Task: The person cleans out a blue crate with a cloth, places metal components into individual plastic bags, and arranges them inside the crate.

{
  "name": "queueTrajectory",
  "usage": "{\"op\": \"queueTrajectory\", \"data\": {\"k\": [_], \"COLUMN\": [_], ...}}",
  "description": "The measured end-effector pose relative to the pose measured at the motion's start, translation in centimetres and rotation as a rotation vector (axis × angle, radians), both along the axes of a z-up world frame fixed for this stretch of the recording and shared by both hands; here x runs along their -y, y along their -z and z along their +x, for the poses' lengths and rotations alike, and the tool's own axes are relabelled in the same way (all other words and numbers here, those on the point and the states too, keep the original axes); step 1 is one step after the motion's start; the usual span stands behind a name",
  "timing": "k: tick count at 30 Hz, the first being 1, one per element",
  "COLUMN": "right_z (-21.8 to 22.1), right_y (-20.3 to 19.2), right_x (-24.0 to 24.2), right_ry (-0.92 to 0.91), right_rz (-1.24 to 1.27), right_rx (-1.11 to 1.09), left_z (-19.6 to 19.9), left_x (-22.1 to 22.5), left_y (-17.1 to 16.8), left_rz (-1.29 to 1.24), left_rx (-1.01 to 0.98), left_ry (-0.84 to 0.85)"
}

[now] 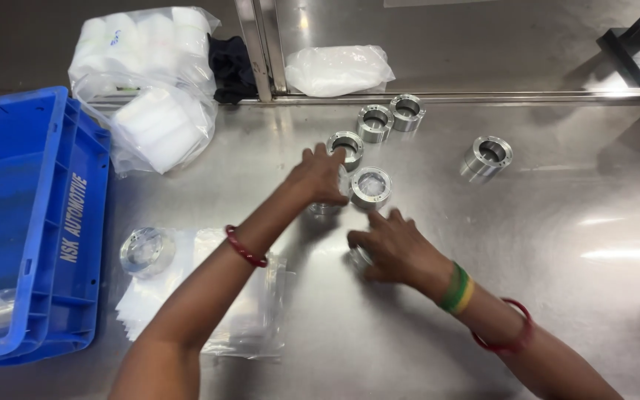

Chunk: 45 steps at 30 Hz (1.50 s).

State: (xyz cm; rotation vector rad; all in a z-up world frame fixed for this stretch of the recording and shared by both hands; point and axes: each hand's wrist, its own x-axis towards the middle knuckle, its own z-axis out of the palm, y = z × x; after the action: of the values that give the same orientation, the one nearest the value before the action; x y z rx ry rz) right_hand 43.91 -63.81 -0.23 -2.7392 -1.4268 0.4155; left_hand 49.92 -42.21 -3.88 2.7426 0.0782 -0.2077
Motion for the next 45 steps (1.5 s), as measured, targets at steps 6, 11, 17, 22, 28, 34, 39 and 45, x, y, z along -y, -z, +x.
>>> {"op": "queueTrajectory", "data": {"k": [6, 11, 17, 22, 28, 34, 39, 45], "right_z": [-0.6, 1.5, 2.6, 1.4, -0.6, -2.0, -4.3, -8.3], "right_y": [-1.0, 0.1, 3.8, 5.0, 2.7, 3.9, 1.0, -5.3], "right_x": [4.5, 7.7, 9.7, 9.8, 9.2, 6.4, -2.8, -23.0], "right_ry": [0.250, 0.336, 0.374, 0.291, 0.072, 0.045, -0.230, -0.543], "right_rz": [-0.097, 0.001, 0.552, 0.880, 0.520, 0.425, 0.634, 0.910], "right_rx": [-0.210, -0.246, -0.446, -0.608, -0.205, -0.046, 0.152, 0.214], "left_z": [-2.0, -3.2, -8.7, -9.4, -11.1, -13.9, -19.6, -28.9], "left_x": [3.0, 1.6, 3.6, 4.9, 7.1, 6.8, -1.4, -17.0], "left_y": [-1.7, 1.1, 4.7, 6.5, 0.2, 2.2, -2.7, -10.0], "left_rz": [0.099, -0.024, -0.718, -0.856, -0.405, -0.186, -0.001, 0.387], "left_rx": [-0.045, 0.107, 0.214, 0.318, 0.085, 0.186, 0.429, 0.710], "left_ry": [-0.132, -0.122, 0.046, 0.325, 0.466, 0.273, 0.162, -0.135]}}
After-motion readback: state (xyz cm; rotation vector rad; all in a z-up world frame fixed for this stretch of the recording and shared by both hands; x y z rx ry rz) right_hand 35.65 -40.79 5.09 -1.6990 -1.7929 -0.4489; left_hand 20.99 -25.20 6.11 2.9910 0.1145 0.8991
